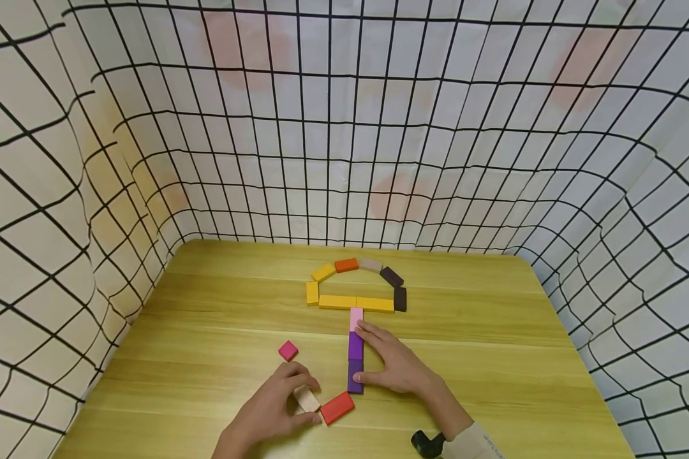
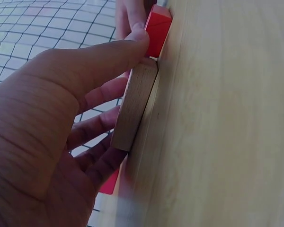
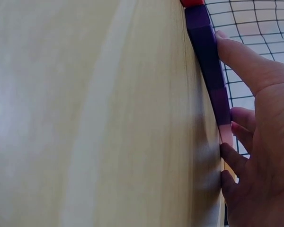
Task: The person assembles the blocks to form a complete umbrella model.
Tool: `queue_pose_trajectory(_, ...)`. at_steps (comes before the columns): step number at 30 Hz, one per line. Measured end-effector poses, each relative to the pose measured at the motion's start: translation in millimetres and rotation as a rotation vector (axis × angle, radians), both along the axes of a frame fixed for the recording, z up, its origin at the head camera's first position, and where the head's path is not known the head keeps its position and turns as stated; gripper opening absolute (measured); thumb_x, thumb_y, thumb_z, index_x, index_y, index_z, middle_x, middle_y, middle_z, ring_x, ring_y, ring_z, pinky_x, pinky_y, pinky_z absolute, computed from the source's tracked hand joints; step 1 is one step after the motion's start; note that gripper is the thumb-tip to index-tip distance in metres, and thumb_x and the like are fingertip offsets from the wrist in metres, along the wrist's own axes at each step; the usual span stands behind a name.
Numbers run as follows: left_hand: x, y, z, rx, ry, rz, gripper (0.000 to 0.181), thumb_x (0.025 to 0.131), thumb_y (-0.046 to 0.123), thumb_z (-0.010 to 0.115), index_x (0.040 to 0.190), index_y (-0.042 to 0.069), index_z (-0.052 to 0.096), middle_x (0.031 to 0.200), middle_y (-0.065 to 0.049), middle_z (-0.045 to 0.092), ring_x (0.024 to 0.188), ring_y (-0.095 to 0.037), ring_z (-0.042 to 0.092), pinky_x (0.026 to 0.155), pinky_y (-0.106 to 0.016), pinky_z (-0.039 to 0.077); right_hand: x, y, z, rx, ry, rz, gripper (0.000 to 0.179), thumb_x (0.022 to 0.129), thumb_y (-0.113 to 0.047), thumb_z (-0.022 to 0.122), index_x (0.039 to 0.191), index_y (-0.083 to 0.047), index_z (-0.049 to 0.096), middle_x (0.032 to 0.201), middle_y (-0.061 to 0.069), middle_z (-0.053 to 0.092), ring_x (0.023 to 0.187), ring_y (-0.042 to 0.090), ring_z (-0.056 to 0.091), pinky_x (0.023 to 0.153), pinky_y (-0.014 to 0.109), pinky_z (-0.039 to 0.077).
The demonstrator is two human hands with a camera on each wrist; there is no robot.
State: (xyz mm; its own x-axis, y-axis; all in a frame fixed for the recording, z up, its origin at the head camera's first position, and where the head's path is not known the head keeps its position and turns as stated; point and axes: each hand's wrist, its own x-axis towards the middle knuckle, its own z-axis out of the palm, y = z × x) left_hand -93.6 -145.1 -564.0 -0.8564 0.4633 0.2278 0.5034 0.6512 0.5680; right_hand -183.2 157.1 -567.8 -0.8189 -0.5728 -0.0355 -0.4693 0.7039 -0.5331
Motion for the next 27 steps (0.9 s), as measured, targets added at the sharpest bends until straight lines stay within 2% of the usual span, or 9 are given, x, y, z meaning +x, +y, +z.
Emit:
queue_pose_trajectory(14, -2.6, 0.4, -2.2, -0.001, -0.035, 0.012, 0.046, 0.079, 0.048, 0.084, 0.118, 0.03, 0.067, 0.122, 0.016, 0.056, 0.111, -0.003, 0.055, 0.098, -0.037, 0.054, 1.6, -0.4, 2.8, -0.01, -0.003, -0.003, 0.095, 0.084, -0.073, 0.064, 0.16, -0.029, 0.03, 0.168, -0.008, 0.026, 0.155, 0.029, 0.027, 0.12, 0.059, 0.033)
queue_pose_trajectory(23, -4.1, 3.9, -5.6, 0.034, -0.021, -0.023, 0.02, 0.085, 0.046, 0.08, 0.098, 0.035, 0.07, 0.116, 0.015, 0.056, 0.109, -0.004, 0.052, 0.096, -0.035, 0.053, 1.3, -0.2, 2.6, -0.011, 0.008, -0.002, 0.095, 0.083, -0.073, 0.064, 0.16, -0.029, 0.03, 0.168, -0.01, 0.024, 0.155, 0.028, 0.027, 0.121, 0.057, 0.032)
queue_pose_trajectory(27, -4.6, 5.0, -6.9, 0.032, -0.006, -0.032, 0.014, 0.087, 0.045, 0.078, 0.095, 0.035, 0.071, 0.115, 0.013, 0.056, 0.107, -0.005, 0.051, 0.093, -0.033, 0.052, 1.5, -0.4, 2.7, -0.015, 0.005, -0.003, 0.095, 0.083, -0.073, 0.065, 0.16, -0.029, 0.03, 0.169, -0.01, 0.024, 0.155, 0.028, 0.027, 0.121, 0.057, 0.032)
